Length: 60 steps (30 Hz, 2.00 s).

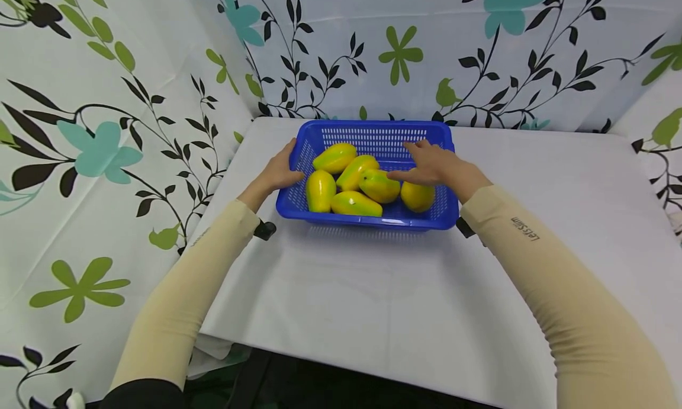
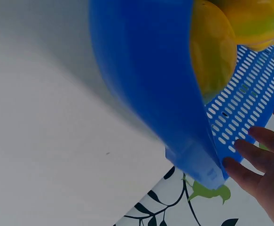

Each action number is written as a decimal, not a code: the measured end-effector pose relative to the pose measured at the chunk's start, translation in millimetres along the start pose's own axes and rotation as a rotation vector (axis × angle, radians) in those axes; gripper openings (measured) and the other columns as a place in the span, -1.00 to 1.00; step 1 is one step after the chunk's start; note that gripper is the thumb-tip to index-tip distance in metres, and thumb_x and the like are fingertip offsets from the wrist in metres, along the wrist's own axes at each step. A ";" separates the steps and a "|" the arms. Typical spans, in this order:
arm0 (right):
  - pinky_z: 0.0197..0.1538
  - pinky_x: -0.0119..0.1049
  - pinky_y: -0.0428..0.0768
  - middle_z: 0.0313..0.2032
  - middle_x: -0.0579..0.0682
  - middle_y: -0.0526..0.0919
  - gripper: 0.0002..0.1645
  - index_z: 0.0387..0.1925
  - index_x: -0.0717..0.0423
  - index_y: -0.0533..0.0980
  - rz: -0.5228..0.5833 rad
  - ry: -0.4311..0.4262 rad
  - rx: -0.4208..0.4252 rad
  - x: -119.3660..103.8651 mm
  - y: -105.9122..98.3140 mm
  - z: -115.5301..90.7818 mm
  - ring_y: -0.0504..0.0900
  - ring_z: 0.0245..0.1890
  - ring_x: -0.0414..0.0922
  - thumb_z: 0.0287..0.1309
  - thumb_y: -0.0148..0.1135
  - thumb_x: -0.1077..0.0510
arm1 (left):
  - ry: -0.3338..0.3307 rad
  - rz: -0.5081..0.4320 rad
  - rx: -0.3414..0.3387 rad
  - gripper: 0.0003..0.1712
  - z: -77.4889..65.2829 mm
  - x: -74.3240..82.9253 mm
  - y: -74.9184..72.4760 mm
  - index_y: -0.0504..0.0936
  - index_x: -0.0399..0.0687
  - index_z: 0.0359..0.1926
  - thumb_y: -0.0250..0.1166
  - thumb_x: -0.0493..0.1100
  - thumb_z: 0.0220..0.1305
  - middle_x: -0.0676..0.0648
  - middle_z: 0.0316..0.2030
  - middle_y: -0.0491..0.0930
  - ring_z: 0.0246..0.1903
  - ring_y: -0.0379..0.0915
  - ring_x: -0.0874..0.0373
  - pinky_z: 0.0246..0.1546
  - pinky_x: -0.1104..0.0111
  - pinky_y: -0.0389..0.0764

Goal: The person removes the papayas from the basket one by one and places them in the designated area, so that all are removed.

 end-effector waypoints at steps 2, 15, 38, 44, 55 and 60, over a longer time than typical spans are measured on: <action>0.27 0.46 0.02 0.48 0.41 -0.15 0.27 0.56 0.16 -0.15 0.006 0.004 -0.005 0.7 0.0 0.8 -0.08 0.42 0.45 0.14 -0.09 -0.58 | 0.017 -0.005 0.012 0.09 1.8 2.6 0.8 -0.28 -0.14 0.57 0.13 -0.21 0.13 -0.24 0.53 -0.08 0.43 0.04 -0.21 0.36 0.01 0.17; 0.30 0.39 0.10 0.46 0.40 -0.03 0.14 0.53 0.21 -0.02 0.027 -0.055 -0.002 -5.3 21.9 15.3 0.05 0.41 0.39 0.17 0.18 -0.33 | 0.022 -0.046 0.111 0.14 -7.9 -6.6 4.0 -0.29 -0.11 0.57 0.16 -0.17 0.07 -0.30 0.49 0.04 0.33 0.23 -0.26 0.24 -0.09 0.34; 0.32 0.37 0.02 0.47 0.38 -0.02 0.10 0.49 0.21 0.11 -0.031 -0.069 -0.009 3.1 54.7 16.0 -0.06 0.42 0.44 0.02 0.46 -0.02 | 0.055 -0.053 0.168 0.13 -10.8 -9.7 18.1 -0.23 -0.14 0.57 0.14 -0.17 0.00 -0.29 0.48 0.08 0.29 0.29 -0.23 0.25 -0.07 0.34; 0.34 0.33 0.00 0.47 0.37 -0.01 0.04 0.45 0.22 0.20 -0.029 -0.060 -0.007 3.4 53.7 12.9 -0.07 0.43 0.42 -0.01 0.49 0.06 | 0.059 -0.057 0.173 0.11 -11.5 -7.8 18.4 -0.21 -0.17 0.56 0.10 -0.16 0.01 -0.31 0.47 0.08 0.34 0.22 -0.25 0.28 -0.09 0.28; 0.33 0.32 0.10 0.40 0.40 0.17 -0.05 0.36 0.29 0.31 -0.033 -0.112 0.034 3.4 48.6 7.5 0.12 0.36 0.44 -0.03 0.50 0.06 | 0.065 -0.036 0.175 0.12 -11.4 -7.8 20.2 -0.25 -0.15 0.57 0.15 -0.18 0.04 -0.25 0.49 0.04 0.37 0.18 -0.20 0.30 -0.06 0.27; 0.31 0.32 0.17 0.36 0.39 0.24 -0.07 0.34 0.29 0.34 -0.037 -0.137 0.059 5.9 44.8 3.2 0.21 0.32 0.42 -0.05 0.49 0.05 | 0.036 -0.026 0.155 0.12 -13.2 -8.5 23.3 -0.26 -0.14 0.57 0.15 -0.16 0.06 -0.24 0.50 0.02 0.40 0.12 -0.19 0.32 -0.07 0.23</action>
Point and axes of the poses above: each hand's wrist, its own z-axis towards the middle knuckle, its own y-axis out of the palm, x = y × z, the point moved 3 cm from there along z, towards the middle knuckle
